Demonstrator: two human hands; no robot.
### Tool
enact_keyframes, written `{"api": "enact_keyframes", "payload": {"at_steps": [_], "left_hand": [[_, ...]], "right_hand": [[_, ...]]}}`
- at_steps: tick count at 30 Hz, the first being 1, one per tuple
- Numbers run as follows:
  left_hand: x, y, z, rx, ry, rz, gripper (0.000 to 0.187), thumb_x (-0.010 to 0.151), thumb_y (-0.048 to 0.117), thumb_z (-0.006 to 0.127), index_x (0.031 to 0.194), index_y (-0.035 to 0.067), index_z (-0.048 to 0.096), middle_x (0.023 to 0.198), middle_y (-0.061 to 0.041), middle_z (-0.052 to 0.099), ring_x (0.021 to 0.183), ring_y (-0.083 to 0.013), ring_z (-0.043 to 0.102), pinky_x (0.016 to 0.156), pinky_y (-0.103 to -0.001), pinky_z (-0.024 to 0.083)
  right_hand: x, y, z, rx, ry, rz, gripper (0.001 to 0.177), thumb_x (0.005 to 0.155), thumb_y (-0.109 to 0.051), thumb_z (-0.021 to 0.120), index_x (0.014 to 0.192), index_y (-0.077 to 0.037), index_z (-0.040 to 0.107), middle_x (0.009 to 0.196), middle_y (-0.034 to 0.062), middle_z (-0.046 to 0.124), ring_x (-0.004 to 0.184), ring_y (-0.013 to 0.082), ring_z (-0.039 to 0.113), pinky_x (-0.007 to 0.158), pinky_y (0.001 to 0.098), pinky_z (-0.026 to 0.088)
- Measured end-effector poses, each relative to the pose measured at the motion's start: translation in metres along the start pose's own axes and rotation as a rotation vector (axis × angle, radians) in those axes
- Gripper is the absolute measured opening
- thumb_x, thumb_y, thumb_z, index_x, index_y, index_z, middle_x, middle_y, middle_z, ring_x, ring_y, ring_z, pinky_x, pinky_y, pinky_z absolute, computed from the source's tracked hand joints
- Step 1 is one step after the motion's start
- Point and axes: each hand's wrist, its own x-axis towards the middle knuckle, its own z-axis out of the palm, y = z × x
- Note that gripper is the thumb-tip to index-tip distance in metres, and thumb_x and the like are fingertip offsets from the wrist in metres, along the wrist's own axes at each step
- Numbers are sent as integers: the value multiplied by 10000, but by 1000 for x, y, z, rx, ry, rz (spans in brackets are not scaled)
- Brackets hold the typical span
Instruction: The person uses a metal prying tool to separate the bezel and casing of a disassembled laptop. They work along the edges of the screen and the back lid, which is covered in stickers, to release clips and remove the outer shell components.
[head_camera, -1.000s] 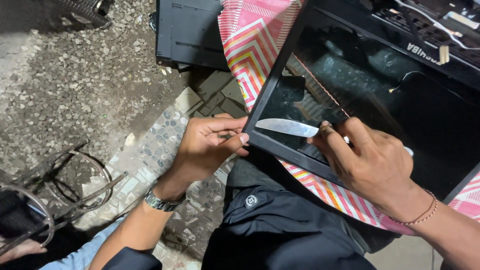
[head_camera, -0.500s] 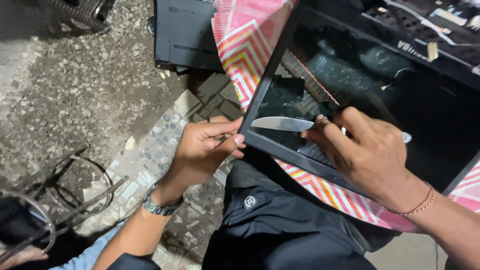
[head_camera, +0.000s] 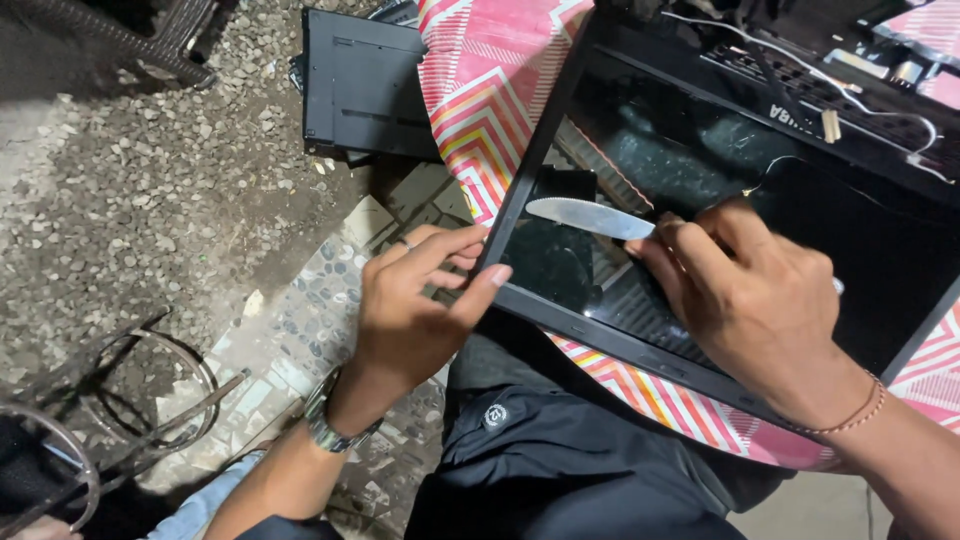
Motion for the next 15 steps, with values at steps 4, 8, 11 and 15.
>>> {"api": "enact_keyframes", "payload": {"at_steps": [4, 8, 11, 15], "left_hand": [[5, 3, 14, 114, 97, 39, 271, 848, 240, 786, 1049, 62, 752, 851, -70, 690, 754, -167, 665, 654, -283, 636], [9, 9, 15, 288, 95, 107, 173, 925, 254, 730, 976, 91, 707, 783, -62, 663, 639, -207, 634, 594, -364, 533], [9, 7, 17, 377, 83, 166, 141, 963, 214, 697, 994, 80, 667, 750, -55, 616, 619, -256, 601, 584, -448, 466], [9, 7, 23, 622, 105, 346, 201, 979, 155, 703, 1107, 12, 644, 771, -123, 581, 687, -341, 606, 608, -474, 494]], "right_hand": [[4, -12, -4, 44, 0, 28, 352, 1081, -423, 846, 977, -134, 674, 911, 43, 587, 581, 176, 570, 449, 341, 393], [7, -18, -2, 93, 0, 32, 317, 1096, -373, 796, 990, -121, 637, 898, 58, 535, 533, 198, 527, 435, 342, 334], [6, -19, 1, 68, 2, 22, 325, 1118, -382, 746, 985, -115, 615, 878, 52, 509, 518, 192, 509, 429, 335, 314], [3, -19, 7, -50, -16, -7, 376, 1152, -450, 645, 948, -143, 571, 870, 29, 505, 505, 176, 523, 412, 319, 302]]}}
